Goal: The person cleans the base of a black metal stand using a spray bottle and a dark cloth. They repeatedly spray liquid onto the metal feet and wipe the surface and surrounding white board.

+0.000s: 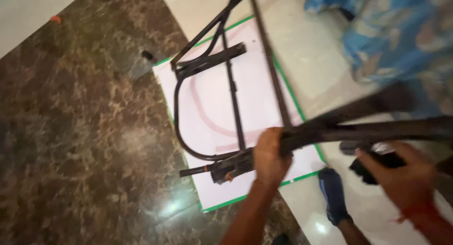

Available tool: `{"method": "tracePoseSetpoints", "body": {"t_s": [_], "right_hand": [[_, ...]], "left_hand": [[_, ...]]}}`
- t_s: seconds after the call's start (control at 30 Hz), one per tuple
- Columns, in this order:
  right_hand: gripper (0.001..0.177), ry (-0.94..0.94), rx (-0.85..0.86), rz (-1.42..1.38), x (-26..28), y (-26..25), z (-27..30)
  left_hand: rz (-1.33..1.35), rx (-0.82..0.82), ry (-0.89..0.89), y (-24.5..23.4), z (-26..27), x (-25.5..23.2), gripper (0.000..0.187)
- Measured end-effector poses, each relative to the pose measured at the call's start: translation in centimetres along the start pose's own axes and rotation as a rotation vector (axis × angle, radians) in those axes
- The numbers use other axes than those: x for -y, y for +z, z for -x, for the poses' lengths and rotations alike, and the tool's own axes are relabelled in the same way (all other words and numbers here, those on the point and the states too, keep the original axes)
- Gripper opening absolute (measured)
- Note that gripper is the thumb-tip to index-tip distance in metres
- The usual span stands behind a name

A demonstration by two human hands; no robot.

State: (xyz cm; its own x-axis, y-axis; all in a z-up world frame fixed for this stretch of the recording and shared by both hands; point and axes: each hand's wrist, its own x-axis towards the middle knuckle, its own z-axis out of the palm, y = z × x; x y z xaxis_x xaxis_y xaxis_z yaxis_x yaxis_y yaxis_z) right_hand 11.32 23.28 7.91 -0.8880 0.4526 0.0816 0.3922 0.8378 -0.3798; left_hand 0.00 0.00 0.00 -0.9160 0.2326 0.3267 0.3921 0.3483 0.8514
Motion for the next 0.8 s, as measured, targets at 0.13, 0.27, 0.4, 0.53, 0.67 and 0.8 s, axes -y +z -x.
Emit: {"method": "tracePoseSetpoints", "body": {"t_s": [0.13,0.27,0.4,0.53,0.67,0.8], "right_hand": [[0.045,-0.053,0.049,-0.001,-1.4,2.5,-5.9],[0.046,-0.092,0.062,0.042,-4.0,0.7,-11.6],[0.046,-0.143,0.102,-0.046,-2.2,2.6,-17.3],[0.045,0.001,0.227,-0.138,-3.2,3.1,-18.6],[0.044,0.04,0.329,-0.235,-2.4,3.5,-16.7],[0.044,0.186,0.367,-0.422,-0.1,2.9,-16.8]], "left_hand": [[-0.055,-0.054,0.073,4.9,-1.7,1.4,0.051],[-0.011,0.043,-0.062,7.2,-0.2,-0.3,0.054],[-0.037,-0.122,-0.14,5.1,-1.9,-1.7,0.041],[-0.064,-0.289,-0.229,1.0,-2.0,-2.4,0.044],[0.022,-0.451,-0.344,-2.7,-3.3,-2.8,0.035],[-0.054,-0.648,-0.544,-5.3,-1.9,-5.5,0.03]]}}
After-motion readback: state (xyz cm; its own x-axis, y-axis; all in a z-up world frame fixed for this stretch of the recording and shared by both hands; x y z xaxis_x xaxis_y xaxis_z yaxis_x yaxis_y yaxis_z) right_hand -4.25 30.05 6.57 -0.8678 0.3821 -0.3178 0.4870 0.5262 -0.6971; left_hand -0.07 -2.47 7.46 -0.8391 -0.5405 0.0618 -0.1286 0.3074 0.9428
